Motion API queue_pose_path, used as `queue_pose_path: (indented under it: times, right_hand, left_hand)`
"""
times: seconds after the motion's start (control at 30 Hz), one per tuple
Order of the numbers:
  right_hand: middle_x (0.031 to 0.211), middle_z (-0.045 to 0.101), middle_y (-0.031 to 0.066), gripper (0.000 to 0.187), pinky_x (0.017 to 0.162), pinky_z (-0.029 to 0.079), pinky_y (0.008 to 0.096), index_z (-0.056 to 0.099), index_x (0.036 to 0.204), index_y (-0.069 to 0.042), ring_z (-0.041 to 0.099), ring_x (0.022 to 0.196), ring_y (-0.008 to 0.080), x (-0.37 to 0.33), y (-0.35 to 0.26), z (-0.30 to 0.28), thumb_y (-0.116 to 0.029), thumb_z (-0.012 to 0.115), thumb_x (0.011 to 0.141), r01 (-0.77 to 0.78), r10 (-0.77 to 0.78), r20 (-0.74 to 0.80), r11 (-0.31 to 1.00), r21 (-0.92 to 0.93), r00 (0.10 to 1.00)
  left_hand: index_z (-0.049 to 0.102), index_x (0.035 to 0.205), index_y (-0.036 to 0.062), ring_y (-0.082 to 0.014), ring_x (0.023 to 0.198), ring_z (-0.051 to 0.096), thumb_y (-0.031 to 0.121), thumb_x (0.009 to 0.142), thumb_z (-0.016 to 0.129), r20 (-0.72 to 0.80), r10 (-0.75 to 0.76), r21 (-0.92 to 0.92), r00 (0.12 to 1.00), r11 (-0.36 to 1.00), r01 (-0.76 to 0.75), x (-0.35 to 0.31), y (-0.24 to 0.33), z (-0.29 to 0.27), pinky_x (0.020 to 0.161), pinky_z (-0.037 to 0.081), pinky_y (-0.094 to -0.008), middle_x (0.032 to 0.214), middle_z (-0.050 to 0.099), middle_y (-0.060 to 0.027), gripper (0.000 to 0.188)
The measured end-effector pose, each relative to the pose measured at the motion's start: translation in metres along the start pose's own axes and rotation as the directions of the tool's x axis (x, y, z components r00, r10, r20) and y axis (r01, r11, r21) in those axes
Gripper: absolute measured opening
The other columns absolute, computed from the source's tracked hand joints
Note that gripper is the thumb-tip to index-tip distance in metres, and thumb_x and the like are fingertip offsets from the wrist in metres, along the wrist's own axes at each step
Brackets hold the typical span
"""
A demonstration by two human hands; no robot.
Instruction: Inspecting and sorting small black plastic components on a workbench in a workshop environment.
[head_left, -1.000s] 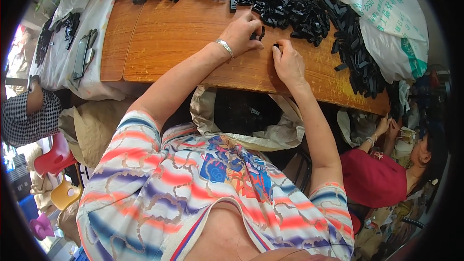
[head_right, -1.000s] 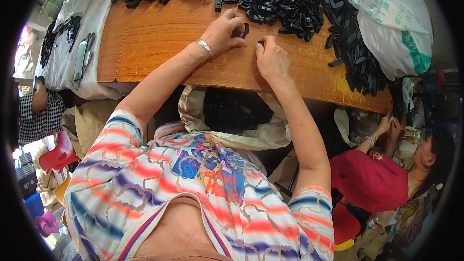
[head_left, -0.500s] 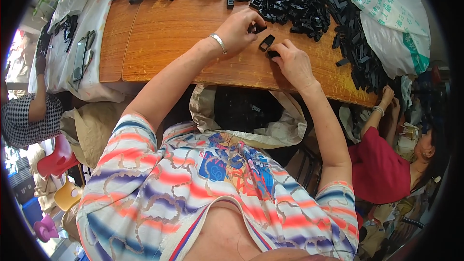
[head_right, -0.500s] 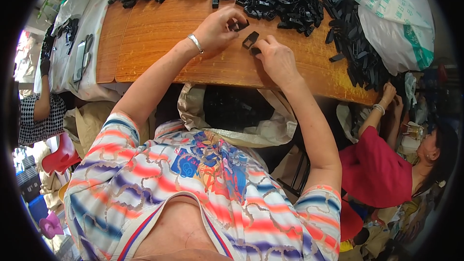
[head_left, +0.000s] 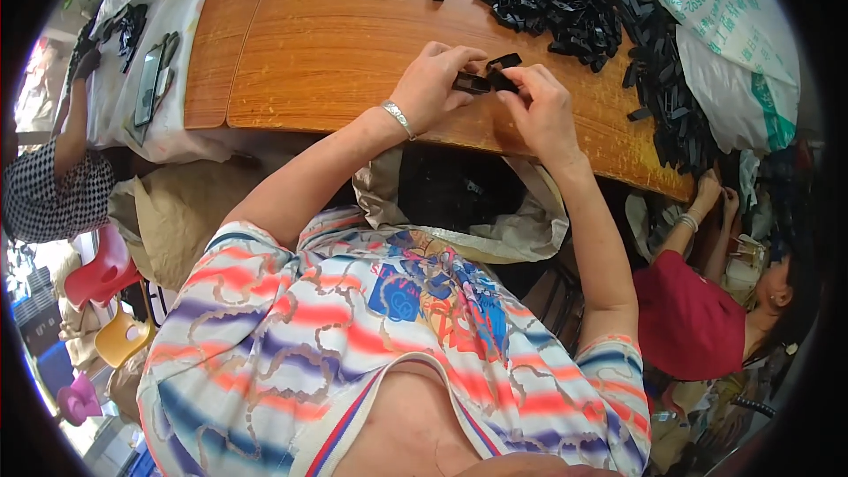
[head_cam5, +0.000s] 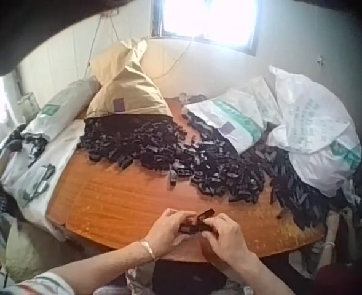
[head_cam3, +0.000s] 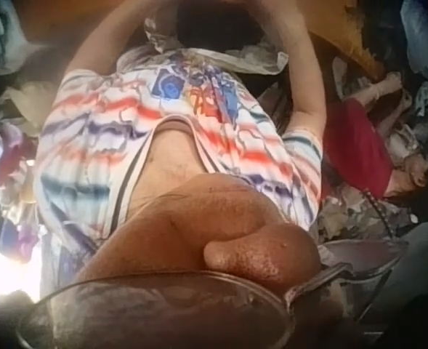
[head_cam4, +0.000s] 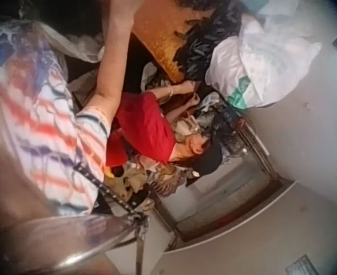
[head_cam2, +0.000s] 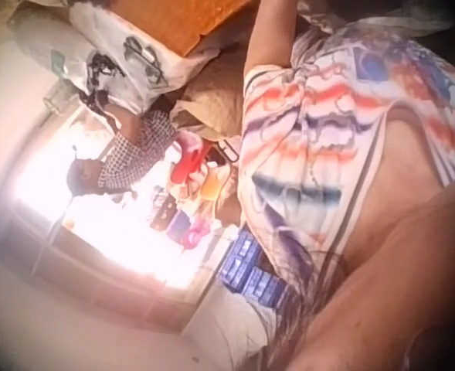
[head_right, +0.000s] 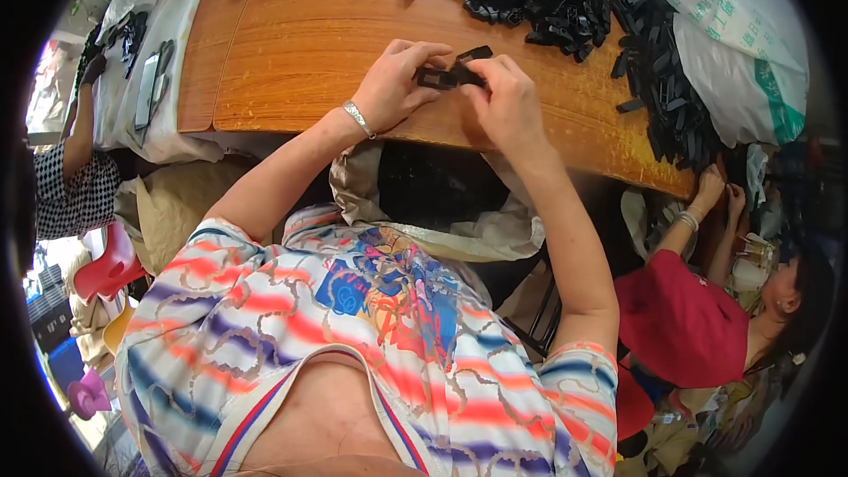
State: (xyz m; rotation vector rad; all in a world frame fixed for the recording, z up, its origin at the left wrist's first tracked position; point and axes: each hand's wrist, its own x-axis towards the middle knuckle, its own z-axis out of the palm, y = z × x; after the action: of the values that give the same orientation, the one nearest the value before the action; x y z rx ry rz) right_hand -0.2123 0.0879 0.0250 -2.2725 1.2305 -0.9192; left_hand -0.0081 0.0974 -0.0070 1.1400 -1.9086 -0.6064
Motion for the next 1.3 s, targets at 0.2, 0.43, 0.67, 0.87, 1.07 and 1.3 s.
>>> queue_pose_path:
  times: [0.2, 0.43, 0.67, 0.87, 1.07, 1.3]
  right_hand:
    - [0.093, 0.062, 0.0137, 0.025, 0.071, 0.052, 0.0380, 0.068, 0.098, -0.001, 0.064, 0.081, 0.0328, 0.008, -0.013, 0.021, 0.000, 0.074, 0.074, 0.027, -0.028, 0.012, 0.999, 0.034, 1.000]
    - [0.089, 0.061, 0.0130, 0.023, 0.070, 0.052, 0.0400, 0.069, 0.097, -0.003, 0.063, 0.078, 0.0336, 0.021, -0.015, 0.017, -0.002, 0.074, 0.074, 0.110, -0.109, 0.057, 0.994, -0.010, 0.992]
    - [0.088, 0.057, 0.0133, 0.025, 0.069, 0.052, 0.0398, 0.069, 0.101, -0.004, 0.061, 0.080, 0.0333, 0.012, -0.016, 0.021, -0.002, 0.071, 0.076, 0.110, -0.101, 0.104, 0.991, -0.076, 0.989]
    - [0.095, 0.055, 0.0159, 0.032, 0.072, 0.052, 0.0394, 0.063, 0.110, -0.002, 0.057, 0.091, 0.0331, -0.003, -0.022, 0.028, -0.006, 0.068, 0.078, 0.234, -0.217, 0.086, 0.913, -0.333, 0.972]
    - [0.089, 0.062, 0.0137, 0.018, 0.071, 0.052, 0.0434, 0.071, 0.091, -0.006, 0.064, 0.081, 0.0351, -0.028, -0.030, -0.002, -0.021, 0.071, 0.082, 0.002, 0.023, 0.205, 0.992, -0.123, 0.978]
    - [0.094, 0.064, 0.0127, 0.016, 0.072, 0.053, 0.0420, 0.070, 0.098, -0.006, 0.066, 0.082, 0.0346, 0.050, 0.030, -0.009, -0.013, 0.070, 0.083, 0.003, -0.062, -0.163, 0.941, -0.338, 0.985]
  left_hand:
    - [0.055, 0.129, 0.0110, -0.0272, 0.100, 0.056, 0.004, 0.075, 0.075, -0.006, -0.011, 0.075, 1.000, 0.997, 0.011, -0.002, -0.004, -0.009, 0.086, 0.050, -0.0363, 0.100, 0.066, -0.0081, 0.059]
    - [0.048, 0.136, 0.0123, -0.0265, 0.098, 0.062, 0.001, 0.073, 0.076, 0.003, -0.111, 0.002, 0.994, 0.994, 0.111, -0.002, -0.004, -0.008, 0.087, 0.051, -0.0368, 0.097, 0.066, -0.0088, 0.069]
    - [0.042, 0.141, 0.0114, -0.0261, 0.093, 0.066, -0.003, 0.073, 0.073, 0.007, -0.156, -0.068, 0.988, 0.985, 0.156, -0.001, -0.004, -0.009, 0.083, 0.054, -0.0360, 0.097, 0.068, -0.0099, 0.077]
    - [0.043, 0.140, 0.0112, -0.0265, 0.094, 0.066, -0.003, 0.073, 0.072, -0.021, -0.097, -0.016, 0.995, 0.995, 0.097, 0.001, -0.004, -0.008, 0.084, 0.054, -0.0351, 0.097, 0.068, -0.0105, 0.074]
    - [0.061, 0.124, 0.0065, -0.0267, 0.092, 0.065, 0.023, 0.079, 0.078, 0.456, -0.055, -0.112, 0.888, 0.987, 0.119, 0.015, 0.002, -0.038, 0.082, 0.053, -0.0349, 0.101, 0.068, -0.0132, 0.051]
    - [0.061, 0.095, 0.0065, -0.0328, 0.099, 0.055, 0.028, 0.070, 0.081, -0.014, -0.009, 0.296, 1.000, 0.955, 0.012, 0.036, 0.009, 0.032, 0.085, 0.049, -0.0404, 0.099, 0.060, -0.0119, 0.038]
